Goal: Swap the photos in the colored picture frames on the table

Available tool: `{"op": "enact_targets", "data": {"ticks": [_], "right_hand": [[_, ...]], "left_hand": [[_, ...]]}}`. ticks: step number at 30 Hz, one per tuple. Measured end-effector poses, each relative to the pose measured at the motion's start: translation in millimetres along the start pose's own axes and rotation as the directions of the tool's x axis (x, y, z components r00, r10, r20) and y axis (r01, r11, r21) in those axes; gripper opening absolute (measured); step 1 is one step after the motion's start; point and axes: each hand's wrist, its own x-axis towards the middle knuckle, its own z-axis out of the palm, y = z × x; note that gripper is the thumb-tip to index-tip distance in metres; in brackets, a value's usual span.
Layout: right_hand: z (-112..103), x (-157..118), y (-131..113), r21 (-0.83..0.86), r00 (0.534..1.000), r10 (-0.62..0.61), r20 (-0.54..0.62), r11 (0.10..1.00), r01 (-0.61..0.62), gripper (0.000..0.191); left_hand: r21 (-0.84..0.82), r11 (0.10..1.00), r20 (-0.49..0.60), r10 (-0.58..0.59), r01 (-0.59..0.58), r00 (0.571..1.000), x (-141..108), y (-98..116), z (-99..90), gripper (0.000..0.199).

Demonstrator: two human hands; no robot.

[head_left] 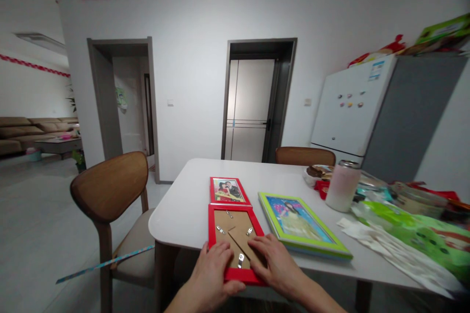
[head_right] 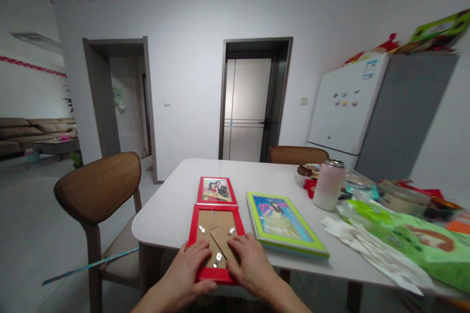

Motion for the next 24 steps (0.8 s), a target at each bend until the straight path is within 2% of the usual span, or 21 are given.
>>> {"op": "enact_targets", "data": {"ticks": [5, 11, 17, 24], "right_hand": [[5, 16, 5, -0.089, 1.0, 0.007, -0.018, 0.996, -0.009, 0.03], [12, 34, 6, -0.261, 0.996, 0.075, -0.058, 0.961, -0.087, 0.029], [12, 30, 4, -0.237, 0.996, 0.065, -0.068, 0.968, -0.079, 0.034], [5, 24, 2, -0.182, 0.995, 0.061, -0.083, 0.98, -0.075, 0.032]], "left_hand": [[-0.035, 0.999, -0.068, -0.017, 0.014, 0.998, -2, -4, 6.2, 0.053], [-0.045, 0.998, -0.073, -0.053, 0.05, 0.996, -2, 2, 0.9, 0.064], [-0.042, 0.996, -0.058, -0.082, 0.08, 0.995, -5, 9, -6.3, 0.063], [-0.042, 0.997, -0.075, -0.073, 0.07, 0.994, -4, 5, -6.7, 0.057]]}}
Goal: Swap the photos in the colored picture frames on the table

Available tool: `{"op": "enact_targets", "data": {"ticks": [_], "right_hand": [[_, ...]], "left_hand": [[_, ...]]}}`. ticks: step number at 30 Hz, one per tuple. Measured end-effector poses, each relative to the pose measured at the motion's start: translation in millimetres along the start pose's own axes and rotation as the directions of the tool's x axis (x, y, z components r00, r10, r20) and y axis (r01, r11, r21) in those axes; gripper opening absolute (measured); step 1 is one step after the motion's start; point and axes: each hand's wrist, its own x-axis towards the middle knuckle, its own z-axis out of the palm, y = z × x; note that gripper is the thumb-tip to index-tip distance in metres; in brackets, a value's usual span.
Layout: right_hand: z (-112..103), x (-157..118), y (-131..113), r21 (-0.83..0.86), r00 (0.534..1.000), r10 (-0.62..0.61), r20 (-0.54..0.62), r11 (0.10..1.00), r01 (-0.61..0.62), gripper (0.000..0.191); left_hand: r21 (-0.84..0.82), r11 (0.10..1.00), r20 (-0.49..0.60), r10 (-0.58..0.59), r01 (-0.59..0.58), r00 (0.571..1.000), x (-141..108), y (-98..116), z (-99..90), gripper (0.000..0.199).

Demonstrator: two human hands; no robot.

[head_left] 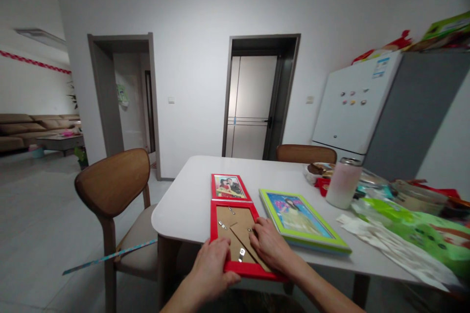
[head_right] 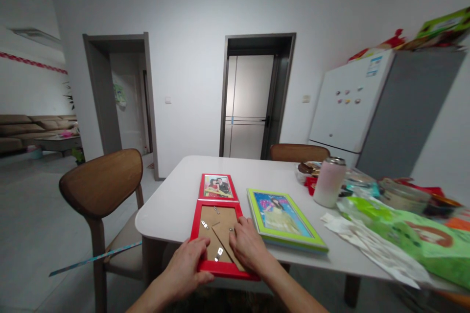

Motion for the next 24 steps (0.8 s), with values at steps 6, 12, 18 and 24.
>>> {"op": "enact_targets", "data": {"ticks": [6, 12, 18, 24], "right_hand": [[-15, -22, -21, 0.242, 0.957, -0.278, 0.077, 0.937, 0.253, 0.029], [-22, -33, -35, 0.347, 0.927, -0.357, 0.114, 0.889, 0.3, 0.025], [-10, -9, -35, 0.38, 0.951, -0.286, 0.119, 0.898, 0.223, 0.025], [22, 42, -46, 0.226, 0.984, -0.164, 0.072, 0.963, 0.144, 0.026]], "left_hand": [[0.013, 1.0, 0.002, 0.024, -0.024, 1.0, 2, -5, 3.0, 0.054], [0.012, 1.0, -0.001, 0.027, -0.027, 1.0, 4, -9, 6.0, 0.059], [-0.009, 0.999, -0.017, 0.04, -0.04, 0.999, 4, -11, 4.8, 0.057], [0.003, 1.0, 0.0, 0.027, -0.027, 1.0, 4, -7, -0.2, 0.05]]}}
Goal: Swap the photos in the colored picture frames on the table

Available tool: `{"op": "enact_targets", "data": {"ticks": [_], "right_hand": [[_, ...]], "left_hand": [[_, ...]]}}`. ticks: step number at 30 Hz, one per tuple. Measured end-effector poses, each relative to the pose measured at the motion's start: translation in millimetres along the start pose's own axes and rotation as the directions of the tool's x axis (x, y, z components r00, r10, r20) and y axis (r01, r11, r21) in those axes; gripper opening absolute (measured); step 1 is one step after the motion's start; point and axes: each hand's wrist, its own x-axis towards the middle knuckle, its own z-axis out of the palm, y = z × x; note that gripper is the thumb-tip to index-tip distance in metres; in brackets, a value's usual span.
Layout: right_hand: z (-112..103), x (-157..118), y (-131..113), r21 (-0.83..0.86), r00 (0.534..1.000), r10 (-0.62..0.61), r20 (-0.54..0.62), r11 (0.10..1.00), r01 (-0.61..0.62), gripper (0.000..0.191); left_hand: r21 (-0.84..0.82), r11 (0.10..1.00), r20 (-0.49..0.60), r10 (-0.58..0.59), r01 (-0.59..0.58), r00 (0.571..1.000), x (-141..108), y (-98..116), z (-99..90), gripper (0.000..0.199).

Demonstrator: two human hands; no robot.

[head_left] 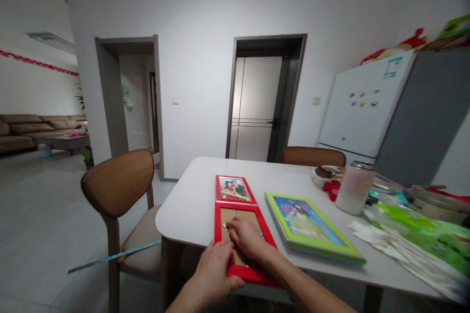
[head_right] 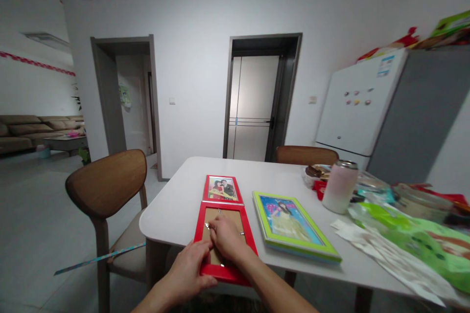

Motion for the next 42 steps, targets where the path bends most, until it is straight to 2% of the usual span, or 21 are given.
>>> {"op": "enact_targets", "data": {"ticks": [4, 7, 9, 12, 15, 19, 23, 25, 28, 31, 33, 34, 36, 38, 40, 42], "right_hand": [[12, 11, 1, -0.041, 0.996, -0.079, 0.029, 0.996, 0.08, 0.025], [13, 9, 3, -0.014, 0.988, -0.148, 0.046, 0.989, 0.149, 0.025], [11, 10, 6, 0.01, 0.987, -0.15, 0.056, 0.989, 0.149, 0.024], [5, 17, 15, 0.005, 0.998, 0.054, -0.015, 0.999, -0.054, 0.023], [4, 28, 29, -0.015, 0.959, 0.269, -0.086, 0.962, -0.272, 0.024], [13, 40, 44, -0.042, 0.912, 0.393, -0.116, 0.916, -0.4, 0.021], [19, 49, 50, -0.048, 0.868, 0.473, -0.15, 0.873, -0.484, 0.022], [16, 51, 48, -0.032, 0.864, 0.477, -0.158, 0.872, -0.488, 0.022], [4, 44, 43, 0.014, 0.887, 0.43, -0.168, 0.901, -0.434, 0.027], [-17, 22, 43, 0.083, 0.918, 0.353, -0.182, 0.936, -0.343, 0.032], [-32, -1, 49, 0.249, 0.919, 0.339, -0.203, 0.925, -0.287, 0.031], [-39, -14, 51, 0.362, 0.904, 0.367, -0.219, 0.891, -0.275, 0.032], [-46, -38, 54, 0.582, 0.848, 0.479, -0.228, 0.765, -0.276, 0.036], [-41, -57, 48, 0.738, 0.796, 0.581, -0.171, 0.611, -0.287, 0.043], [-26, -67, 30, 0.859, 0.801, 0.597, -0.036, 0.429, -0.281, 0.046], [-10, -68, 6, 0.94, 0.837, 0.528, 0.141, 0.195, -0.281, 0.046]], "left_hand": [[0.025, 0.999, 0.027, -0.036, 0.035, 0.999, 0, 0, -2.0, 0.04], [0.019, 1.0, 0.003, -0.014, 0.014, 1.0, -2, -1, -2.9, 0.04], [-0.003, 1.0, -0.007, 0.0, 0.0, 1.0, -3, -3, -2.8, 0.043], [-0.017, 1.0, -0.004, -0.008, 0.008, 1.0, -6, -5, -1.3, 0.049], [-0.023, 1.0, -0.018, -0.007, 0.006, 1.0, -8, -5, 0.8, 0.051], [-0.052, 0.999, -0.017, -0.011, 0.01, 1.0, -10, -4, 1.3, 0.058], [-0.055, 0.998, -0.011, -0.024, 0.024, 1.0, -11, -3, -1.4, 0.061], [-0.028, 0.999, 0.003, -0.034, 0.034, 0.999, -10, 0, -1.2, 0.063], [0.037, 0.999, 0.12, -0.006, 0.002, 0.993, -3, 11, 4.3, 0.066], [0.085, 0.995, 0.233, 0.027, -0.048, 0.972, 6, 22, 12.6, 0.059], [0.094, 0.995, 0.237, 0.021, -0.044, 0.971, 8, 26, 15.3, 0.053], [0.092, 0.995, 0.223, 0.014, -0.036, 0.975, 8, 27, 15.0, 0.052], [0.069, 0.997, 0.156, 0.013, -0.024, 0.988, 6, 26, 11.0, 0.055], [-0.018, 1.0, 0.017, 0.024, -0.023, 1.0, 4, 28, 4.1, 0.057], [-0.208, 0.977, -0.166, 0.011, -0.046, 0.986, 3, 37, -2.3, 0.05], [-0.479, 0.871, -0.319, -0.06, -0.106, 0.946, 4, 53, -5.8, 0.034]]}}
